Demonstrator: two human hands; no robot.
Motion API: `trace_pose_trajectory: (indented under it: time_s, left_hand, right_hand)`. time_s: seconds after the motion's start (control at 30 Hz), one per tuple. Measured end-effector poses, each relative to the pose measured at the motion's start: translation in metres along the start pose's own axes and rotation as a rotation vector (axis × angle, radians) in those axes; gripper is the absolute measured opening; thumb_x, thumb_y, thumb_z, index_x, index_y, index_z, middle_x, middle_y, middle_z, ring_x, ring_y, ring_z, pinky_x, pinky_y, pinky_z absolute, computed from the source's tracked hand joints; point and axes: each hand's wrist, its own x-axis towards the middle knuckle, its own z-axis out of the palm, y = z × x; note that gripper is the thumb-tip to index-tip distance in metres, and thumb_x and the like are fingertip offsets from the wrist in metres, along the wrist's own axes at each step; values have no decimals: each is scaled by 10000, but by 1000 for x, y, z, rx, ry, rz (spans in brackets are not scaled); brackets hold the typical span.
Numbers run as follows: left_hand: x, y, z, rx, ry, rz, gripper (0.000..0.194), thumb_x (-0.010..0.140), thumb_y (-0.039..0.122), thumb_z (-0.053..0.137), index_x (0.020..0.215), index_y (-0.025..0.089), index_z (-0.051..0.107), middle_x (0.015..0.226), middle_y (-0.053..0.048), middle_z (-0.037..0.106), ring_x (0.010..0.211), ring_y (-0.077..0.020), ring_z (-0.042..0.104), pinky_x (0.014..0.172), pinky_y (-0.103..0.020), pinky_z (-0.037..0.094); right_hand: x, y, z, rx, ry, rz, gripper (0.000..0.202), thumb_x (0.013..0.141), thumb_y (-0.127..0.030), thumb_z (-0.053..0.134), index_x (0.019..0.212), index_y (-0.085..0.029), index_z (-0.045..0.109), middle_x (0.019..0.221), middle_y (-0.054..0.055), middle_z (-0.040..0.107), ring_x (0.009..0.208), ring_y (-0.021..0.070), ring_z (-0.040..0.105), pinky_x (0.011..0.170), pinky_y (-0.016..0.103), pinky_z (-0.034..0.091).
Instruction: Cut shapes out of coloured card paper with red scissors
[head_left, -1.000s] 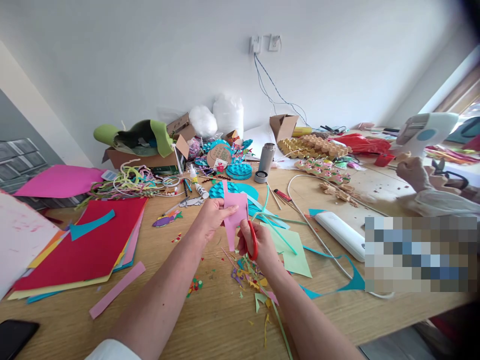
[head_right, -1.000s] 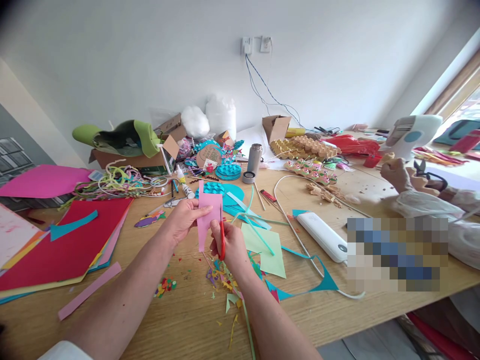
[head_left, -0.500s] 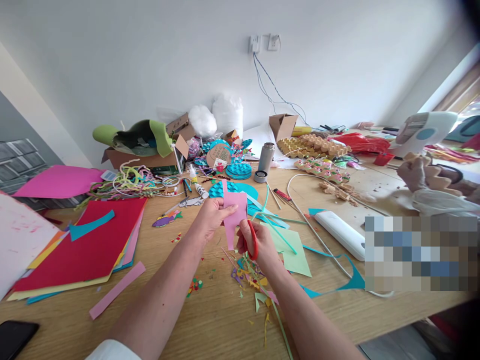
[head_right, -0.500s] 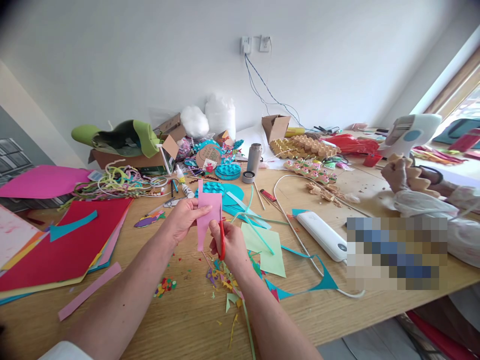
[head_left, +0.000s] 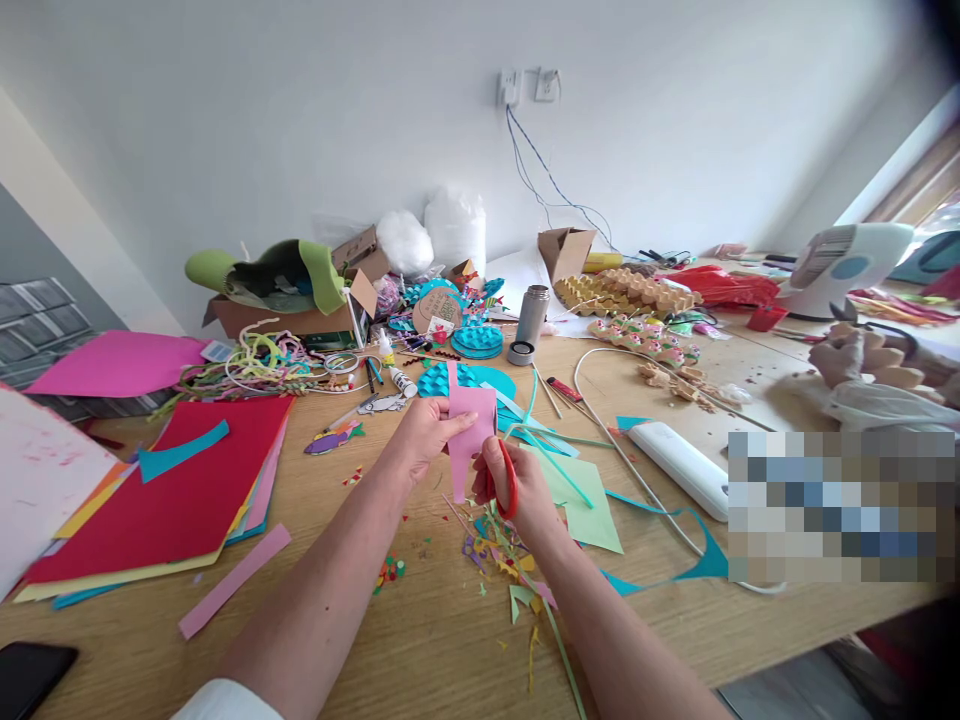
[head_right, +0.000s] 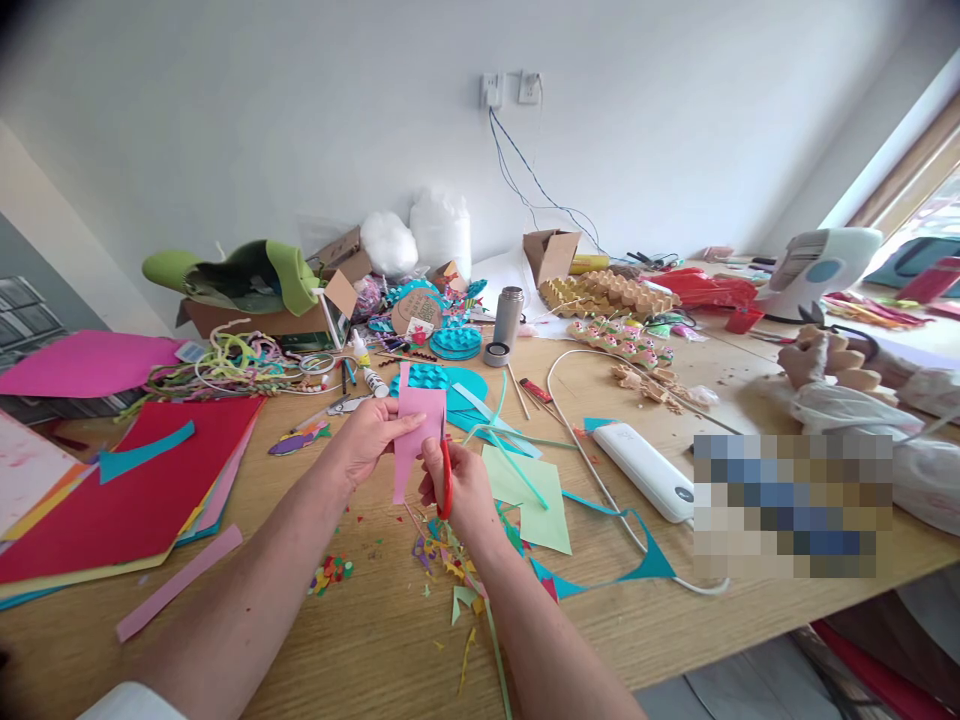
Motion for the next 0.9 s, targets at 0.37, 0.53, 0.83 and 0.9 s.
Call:
trace_pose_trajectory:
  time_s: [0.37, 0.53, 0.83, 0.9]
  left_hand:
    - [0, 0, 3, 7, 5, 5, 359, 515, 350, 844, 738, 99, 717, 624, -44, 684, 509, -119, 569, 508, -236, 467]
    - [0, 0, 3, -6, 46, 26, 349, 529, 366, 830, 717, 101, 700, 621, -48, 682, 514, -133, 583, 525, -254, 476]
    - [0, -1, 3, 7, 41, 15, 318, 525, 338, 832, 696, 110, 693, 607, -42, 676, 495, -131, 574, 501, -248, 457]
    - [-1, -1, 4, 7, 29, 11, 300, 534, 338, 827, 677, 113, 689, 600, -40, 674, 487, -126, 567, 501, -246, 456]
  right_hand:
    - [3, 5, -4, -39, 27, 1, 451, 773, -583, 638, 691, -140, 606, 458, 7, 585, 353, 103, 517, 355, 179, 355]
    - [1, 3, -2, -30, 37, 29, 486, 766, -612, 625, 660, -138, 602, 436, 12, 572, 342, 105, 512, 352, 185, 353]
    - [1, -2, -2, -20, 84, 71, 481, 720, -606, 672, 634, -137, 610, 427, 11, 567, 332, 103, 509, 334, 179, 347]
    - [2, -2, -3, -15, 88, 72, 474, 719, -600, 675, 643, -136, 619, 428, 11, 569, 338, 102, 512, 334, 176, 349]
